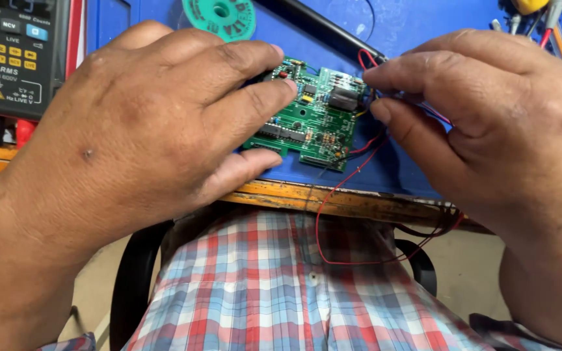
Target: Repairing a circuit board by trimming component leads with wire cutters
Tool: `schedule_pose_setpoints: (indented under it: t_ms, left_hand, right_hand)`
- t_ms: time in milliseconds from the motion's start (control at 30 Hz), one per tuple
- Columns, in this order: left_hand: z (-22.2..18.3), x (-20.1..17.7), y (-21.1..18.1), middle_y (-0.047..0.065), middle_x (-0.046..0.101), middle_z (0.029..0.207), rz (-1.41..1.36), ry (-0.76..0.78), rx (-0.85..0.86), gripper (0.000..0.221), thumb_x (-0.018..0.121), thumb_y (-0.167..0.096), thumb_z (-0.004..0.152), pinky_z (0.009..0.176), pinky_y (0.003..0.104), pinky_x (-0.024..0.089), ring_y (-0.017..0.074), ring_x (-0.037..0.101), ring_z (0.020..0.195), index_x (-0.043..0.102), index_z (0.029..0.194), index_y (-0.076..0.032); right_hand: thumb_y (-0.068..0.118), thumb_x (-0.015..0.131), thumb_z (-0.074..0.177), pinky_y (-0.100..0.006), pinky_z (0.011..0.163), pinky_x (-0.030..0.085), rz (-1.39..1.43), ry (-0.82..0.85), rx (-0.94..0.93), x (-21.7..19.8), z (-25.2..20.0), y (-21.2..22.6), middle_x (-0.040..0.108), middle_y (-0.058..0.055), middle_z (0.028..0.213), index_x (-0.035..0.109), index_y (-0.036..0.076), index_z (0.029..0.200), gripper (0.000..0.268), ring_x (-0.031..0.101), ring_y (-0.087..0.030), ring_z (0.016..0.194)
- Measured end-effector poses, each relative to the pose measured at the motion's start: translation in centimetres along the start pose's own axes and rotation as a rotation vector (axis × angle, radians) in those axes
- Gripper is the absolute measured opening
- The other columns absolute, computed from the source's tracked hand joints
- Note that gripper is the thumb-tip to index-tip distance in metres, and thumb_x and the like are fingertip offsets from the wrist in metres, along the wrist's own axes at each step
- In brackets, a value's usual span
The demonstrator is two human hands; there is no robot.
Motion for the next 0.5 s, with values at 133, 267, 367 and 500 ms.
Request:
schedule_pose_setpoints:
  t_ms: [133, 267, 367, 500]
  left_hand:
    - [-0.2, 0.6, 0.1, -0.001, 0.085, 0.156, 0.117, -0.074, 0.041, 0.061, 0.091, -0.076, 0.113, 0.102, 0.039, 0.065, 0.0216, 0.083, 0.125, 0.082, 0.152, -0.03]
    - [-0.1, 0.6, 0.2, 0.004, 0.086, 0.155, 0.032, -0.111, 0.048, 0.053, 0.092, -0.065, 0.12, 0.101, 0.041, 0.065, 0.0253, 0.084, 0.124, 0.083, 0.153, -0.024]
    - [0.0, 0.6, 0.2, 0.003, 0.086, 0.153, 0.038, -0.103, 0.04, 0.051, 0.091, -0.065, 0.121, 0.101, 0.04, 0.063, 0.0245, 0.083, 0.121, 0.083, 0.151, -0.024]
    - [0.0, 0.5, 0.1, 0.005, 0.086, 0.154, 0.01, -0.1, 0.035, 0.048, 0.09, -0.064, 0.124, 0.1, 0.042, 0.064, 0.0262, 0.083, 0.121, 0.083, 0.148, -0.023]
  right_hand:
    - [-0.002, 0.093, 0.133, -0.048, 0.108, 0.064, 0.008, -0.022, 0.046, 1.0, 0.1, 0.1, 0.087, -0.026, 0.136, 0.092, -0.006, 0.143, 0.012, 0.083, -0.039, 0.124]
    - [-0.004, 0.091, 0.129, -0.049, 0.109, 0.063, 0.024, -0.041, 0.036, 1.7, 0.5, 0.4, 0.086, -0.027, 0.131, 0.092, -0.008, 0.137, 0.009, 0.081, -0.04, 0.12]
    - [-0.009, 0.091, 0.126, -0.048, 0.107, 0.063, 0.049, -0.045, 0.036, 1.8, 0.7, 0.4, 0.085, -0.028, 0.127, 0.091, -0.008, 0.134, 0.008, 0.081, -0.04, 0.117]
    - [-0.007, 0.093, 0.125, -0.049, 0.1, 0.063, 0.067, -0.053, 0.027, 2.0, 0.8, 0.3, 0.082, -0.029, 0.122, 0.089, -0.008, 0.129, 0.006, 0.08, -0.041, 0.111]
Point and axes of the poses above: each hand's wrist, its own z-axis towards the middle knuckle, its own x-axis out of the palm, y = z × x, the point moved 2 cm from there along z, towards the middle knuckle
